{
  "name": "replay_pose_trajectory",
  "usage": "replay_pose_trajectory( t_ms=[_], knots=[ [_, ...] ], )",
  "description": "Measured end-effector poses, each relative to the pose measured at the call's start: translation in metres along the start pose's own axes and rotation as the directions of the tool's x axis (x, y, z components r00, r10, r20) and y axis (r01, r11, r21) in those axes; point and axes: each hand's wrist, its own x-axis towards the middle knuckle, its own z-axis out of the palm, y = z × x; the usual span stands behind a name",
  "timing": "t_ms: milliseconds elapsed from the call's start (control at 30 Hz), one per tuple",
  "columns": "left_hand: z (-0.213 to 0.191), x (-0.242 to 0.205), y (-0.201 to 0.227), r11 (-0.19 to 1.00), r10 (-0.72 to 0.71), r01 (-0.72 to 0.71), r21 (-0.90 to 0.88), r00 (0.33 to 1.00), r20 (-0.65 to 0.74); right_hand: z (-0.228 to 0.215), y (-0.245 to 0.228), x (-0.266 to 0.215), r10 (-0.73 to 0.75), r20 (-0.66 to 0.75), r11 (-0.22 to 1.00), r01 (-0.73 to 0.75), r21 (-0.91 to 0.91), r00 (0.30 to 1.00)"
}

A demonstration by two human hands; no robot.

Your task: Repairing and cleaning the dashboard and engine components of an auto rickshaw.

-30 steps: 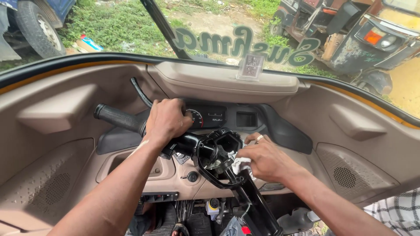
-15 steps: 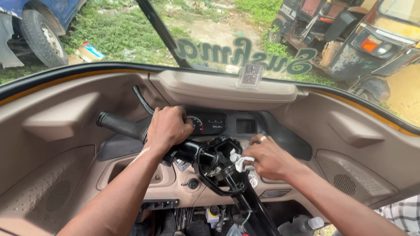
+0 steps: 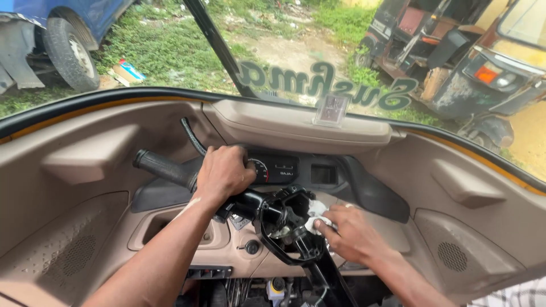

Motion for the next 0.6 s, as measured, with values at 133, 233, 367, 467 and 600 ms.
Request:
replay_pose_trajectory(
  t_ms=[133,233,367,467,600],
  knots=[
    [0.005,-0.001,-0.002,1.0,0.027,-0.027,-0.001,0.999,-0.04,-0.019,-0.037,-0.001,0.167,0.077,0.985,-0.162,-0.065,0.983],
    [0.002,-0.001,0.002,0.999,0.009,-0.01,-0.043,1.0,-0.029,0.005,-0.009,0.009,0.29,-0.053,0.948,-0.279,0.156,0.955],
    [-0.001,-0.001,0.002,1.0,0.002,-0.003,0.01,1.0,0.027,0.002,-0.01,0.037,0.492,0.075,0.796,-0.484,0.363,0.867],
    [0.001,-0.001,0.001,1.0,0.009,-0.009,-0.004,1.0,0.013,0.007,-0.006,0.048,0.454,-0.057,0.862,-0.422,0.281,0.889],
    [0.0,-0.001,0.002,1.0,-0.009,0.01,-0.02,1.0,0.021,0.002,-0.016,0.037,0.491,-0.036,0.831,-0.455,0.32,0.871]
  ],
)
